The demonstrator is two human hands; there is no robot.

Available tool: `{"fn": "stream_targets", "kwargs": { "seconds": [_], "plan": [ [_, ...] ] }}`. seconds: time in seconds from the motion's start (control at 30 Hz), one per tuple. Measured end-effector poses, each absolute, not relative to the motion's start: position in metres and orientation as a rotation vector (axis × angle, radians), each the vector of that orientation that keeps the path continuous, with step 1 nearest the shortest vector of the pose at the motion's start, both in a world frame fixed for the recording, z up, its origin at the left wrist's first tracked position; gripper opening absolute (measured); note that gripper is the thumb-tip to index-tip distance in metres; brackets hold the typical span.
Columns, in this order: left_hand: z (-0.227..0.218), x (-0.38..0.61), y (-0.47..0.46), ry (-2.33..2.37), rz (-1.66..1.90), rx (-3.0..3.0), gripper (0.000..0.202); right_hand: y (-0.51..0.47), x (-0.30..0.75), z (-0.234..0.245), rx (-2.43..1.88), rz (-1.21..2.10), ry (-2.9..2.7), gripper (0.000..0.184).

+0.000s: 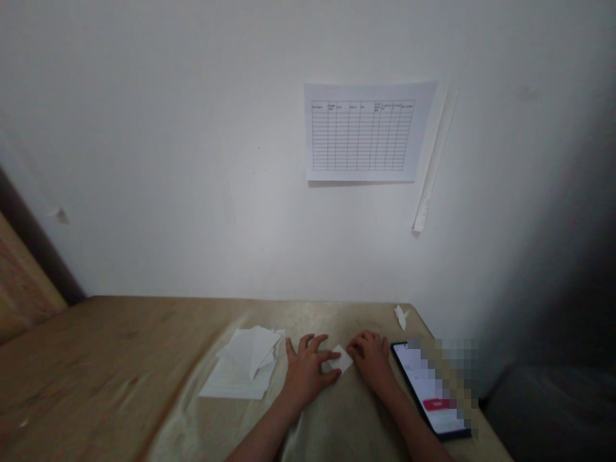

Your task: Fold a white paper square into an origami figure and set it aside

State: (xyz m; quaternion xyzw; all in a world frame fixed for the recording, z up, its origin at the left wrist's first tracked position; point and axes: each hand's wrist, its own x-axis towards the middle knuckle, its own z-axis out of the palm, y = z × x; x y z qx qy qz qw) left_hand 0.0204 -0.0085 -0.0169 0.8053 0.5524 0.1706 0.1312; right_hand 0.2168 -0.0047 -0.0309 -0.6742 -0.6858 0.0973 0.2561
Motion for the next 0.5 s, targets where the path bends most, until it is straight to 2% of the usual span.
{"fn": "stream_targets", "kwargs": {
  "seconds": [0.2,0.5],
  "plan": [
    [-0.0217,0.0176,-0.0058,1.641,0.536,2.347,0.025,-0.0010,0.2203,-0.0352,-1.699,0.277,-1.929,0.020],
    [-0.0175,0.0172,-0.0032,1.688,0.508,2.304,0.026,-0.0071,0.2149,-0.0295,-1.648,0.294,-1.976,0.018]
  ]
}}
